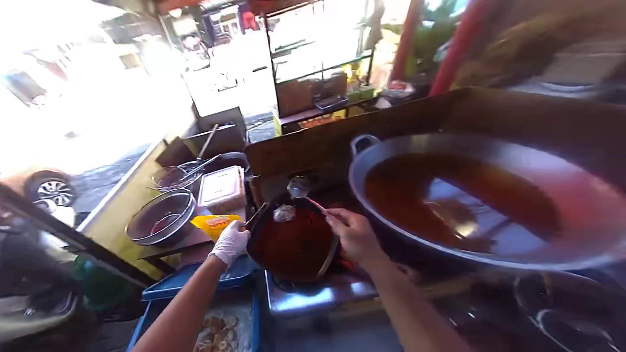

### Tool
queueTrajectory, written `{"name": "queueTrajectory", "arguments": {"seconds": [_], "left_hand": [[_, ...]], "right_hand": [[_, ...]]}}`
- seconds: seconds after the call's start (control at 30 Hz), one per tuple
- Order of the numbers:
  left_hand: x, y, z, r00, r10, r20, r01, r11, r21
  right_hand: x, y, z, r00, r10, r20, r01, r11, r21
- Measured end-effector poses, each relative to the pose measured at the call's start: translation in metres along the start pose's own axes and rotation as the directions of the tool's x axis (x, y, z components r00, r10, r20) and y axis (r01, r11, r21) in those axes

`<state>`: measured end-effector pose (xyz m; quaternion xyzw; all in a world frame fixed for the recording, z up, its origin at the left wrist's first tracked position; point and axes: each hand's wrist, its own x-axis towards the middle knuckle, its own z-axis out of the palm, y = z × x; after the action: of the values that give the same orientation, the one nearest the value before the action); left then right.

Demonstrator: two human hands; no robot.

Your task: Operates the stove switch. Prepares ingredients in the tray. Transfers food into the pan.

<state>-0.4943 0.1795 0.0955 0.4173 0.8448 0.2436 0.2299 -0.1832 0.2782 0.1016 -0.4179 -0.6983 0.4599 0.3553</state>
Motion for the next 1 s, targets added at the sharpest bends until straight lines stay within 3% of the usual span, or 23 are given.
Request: {"name": "queueTrajectory", "arguments": {"seconds": [0.2,0.57,0.77,1.0], "left_hand": [[-0.011,0.017,0.028,0.994,0.105,-0.041,-0.098,0.983,0.153],[-0.025,0.055,0.069,0.996,0.02,0.085,-0.046,0.948,0.314],[-0.028,0.071,0.084,0.996,0.006,0.088,-0.034,0.945,0.324],[-0.023,0.08,0.107,0.998,0.007,0.064,-0.035,0.89,0.455]], "right_hand": [[0.007,0.009,-0.001,1.0,0.009,-0.01,-0.008,0.997,0.074],[0.01,0.015,-0.006,0.999,-0.018,-0.043,0.023,0.992,0.121],[0.012,0.015,-0.003,0.998,-0.018,-0.053,0.026,0.989,0.146],[0.013,0.018,-0.001,0.999,-0.009,-0.038,0.015,0.989,0.149]]}}
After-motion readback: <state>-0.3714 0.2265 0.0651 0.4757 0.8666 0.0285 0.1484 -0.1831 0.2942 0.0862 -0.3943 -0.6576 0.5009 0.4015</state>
